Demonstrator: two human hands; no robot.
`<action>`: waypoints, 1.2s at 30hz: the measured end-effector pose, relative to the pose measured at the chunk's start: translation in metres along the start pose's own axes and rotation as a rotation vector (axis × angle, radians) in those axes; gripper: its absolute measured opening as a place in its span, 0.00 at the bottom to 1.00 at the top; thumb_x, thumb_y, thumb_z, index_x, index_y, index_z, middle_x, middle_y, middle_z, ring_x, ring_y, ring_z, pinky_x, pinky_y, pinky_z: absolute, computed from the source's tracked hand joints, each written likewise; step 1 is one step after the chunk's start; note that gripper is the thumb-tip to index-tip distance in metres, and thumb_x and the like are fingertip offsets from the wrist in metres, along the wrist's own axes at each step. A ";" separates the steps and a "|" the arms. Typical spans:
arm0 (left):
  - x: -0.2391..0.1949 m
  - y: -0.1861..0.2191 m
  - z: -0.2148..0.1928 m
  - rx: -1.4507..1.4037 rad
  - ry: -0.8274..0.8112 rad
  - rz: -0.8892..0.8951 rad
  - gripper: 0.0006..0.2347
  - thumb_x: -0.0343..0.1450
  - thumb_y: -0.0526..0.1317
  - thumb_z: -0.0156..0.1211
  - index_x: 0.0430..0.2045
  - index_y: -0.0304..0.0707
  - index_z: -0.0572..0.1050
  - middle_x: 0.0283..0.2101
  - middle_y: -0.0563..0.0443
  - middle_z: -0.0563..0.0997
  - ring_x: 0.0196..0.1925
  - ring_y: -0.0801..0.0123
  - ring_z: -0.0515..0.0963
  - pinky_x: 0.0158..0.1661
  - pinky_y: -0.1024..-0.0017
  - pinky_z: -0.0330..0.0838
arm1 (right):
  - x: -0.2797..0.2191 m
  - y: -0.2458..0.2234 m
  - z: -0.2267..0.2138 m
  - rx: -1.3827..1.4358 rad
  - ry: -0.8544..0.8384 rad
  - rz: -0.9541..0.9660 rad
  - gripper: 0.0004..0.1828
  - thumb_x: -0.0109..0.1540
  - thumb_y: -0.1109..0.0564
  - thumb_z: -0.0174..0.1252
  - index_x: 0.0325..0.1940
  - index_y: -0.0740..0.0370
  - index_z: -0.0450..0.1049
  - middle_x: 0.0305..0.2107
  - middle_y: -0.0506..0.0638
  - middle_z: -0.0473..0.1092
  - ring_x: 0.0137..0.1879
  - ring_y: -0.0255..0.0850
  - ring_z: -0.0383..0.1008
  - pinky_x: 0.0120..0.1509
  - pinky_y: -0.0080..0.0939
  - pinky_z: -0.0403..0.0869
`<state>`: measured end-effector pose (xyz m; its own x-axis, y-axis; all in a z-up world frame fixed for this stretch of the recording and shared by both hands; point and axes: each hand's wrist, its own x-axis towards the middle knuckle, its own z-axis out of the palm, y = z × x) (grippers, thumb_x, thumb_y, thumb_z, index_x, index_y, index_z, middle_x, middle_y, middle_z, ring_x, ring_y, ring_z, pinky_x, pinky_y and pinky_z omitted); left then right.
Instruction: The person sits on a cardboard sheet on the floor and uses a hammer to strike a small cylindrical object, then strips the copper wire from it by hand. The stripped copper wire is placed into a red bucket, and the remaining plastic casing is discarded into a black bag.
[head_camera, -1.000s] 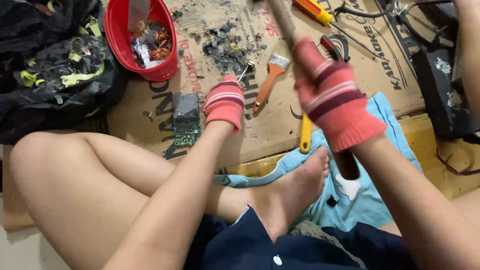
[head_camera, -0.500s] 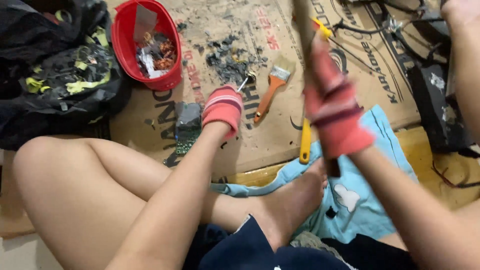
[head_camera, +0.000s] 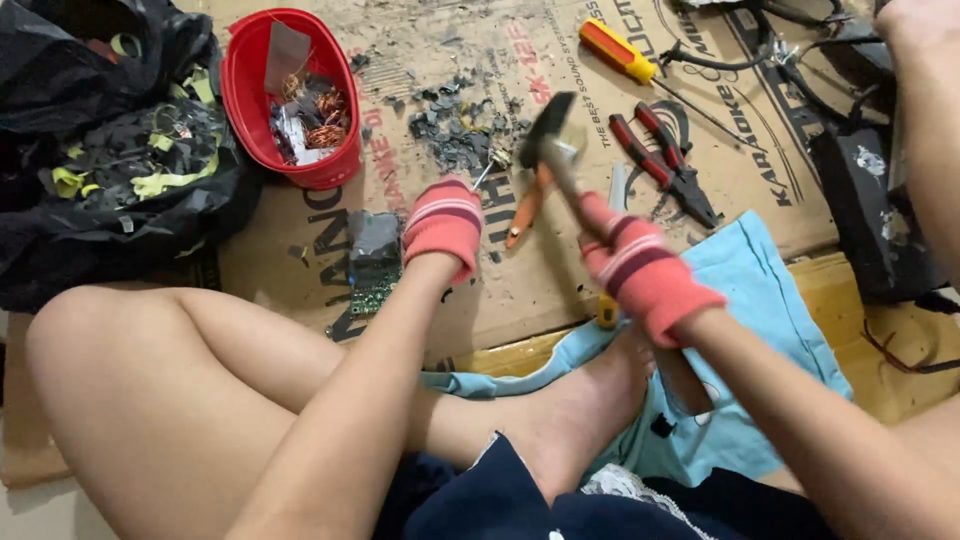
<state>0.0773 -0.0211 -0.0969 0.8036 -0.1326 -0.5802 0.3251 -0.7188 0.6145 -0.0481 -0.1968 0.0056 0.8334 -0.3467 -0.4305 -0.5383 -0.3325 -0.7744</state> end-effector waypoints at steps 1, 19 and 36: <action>-0.001 -0.002 0.000 -0.008 -0.002 -0.005 0.22 0.77 0.49 0.27 0.52 0.32 0.67 0.49 0.37 0.74 0.51 0.56 0.78 0.59 0.60 0.72 | -0.007 -0.009 -0.005 -0.206 0.071 0.005 0.16 0.62 0.50 0.60 0.52 0.55 0.78 0.28 0.51 0.73 0.39 0.41 0.72 0.48 0.44 0.68; 0.025 -0.008 -0.004 -0.085 -0.036 -0.030 0.18 0.63 0.48 0.62 0.45 0.45 0.75 0.37 0.45 0.75 0.39 0.56 0.76 0.38 0.59 0.69 | -0.033 0.010 0.016 -0.135 0.191 -0.399 0.35 0.62 0.65 0.48 0.75 0.55 0.59 0.34 0.54 0.73 0.27 0.40 0.67 0.30 0.38 0.67; -0.045 0.004 0.020 0.006 0.161 0.033 0.20 0.75 0.48 0.29 0.42 0.39 0.72 0.38 0.42 0.77 0.37 0.56 0.76 0.42 0.59 0.75 | 0.005 0.008 0.001 -0.297 0.313 -1.337 0.48 0.77 0.83 0.46 0.87 0.44 0.35 0.83 0.49 0.46 0.90 0.48 0.59 0.85 0.42 0.74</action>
<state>0.0321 -0.0319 -0.0789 0.8835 -0.0455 -0.4661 0.2943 -0.7203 0.6281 -0.0482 -0.2004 -0.0026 0.6885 0.2096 0.6943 0.5899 -0.7187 -0.3681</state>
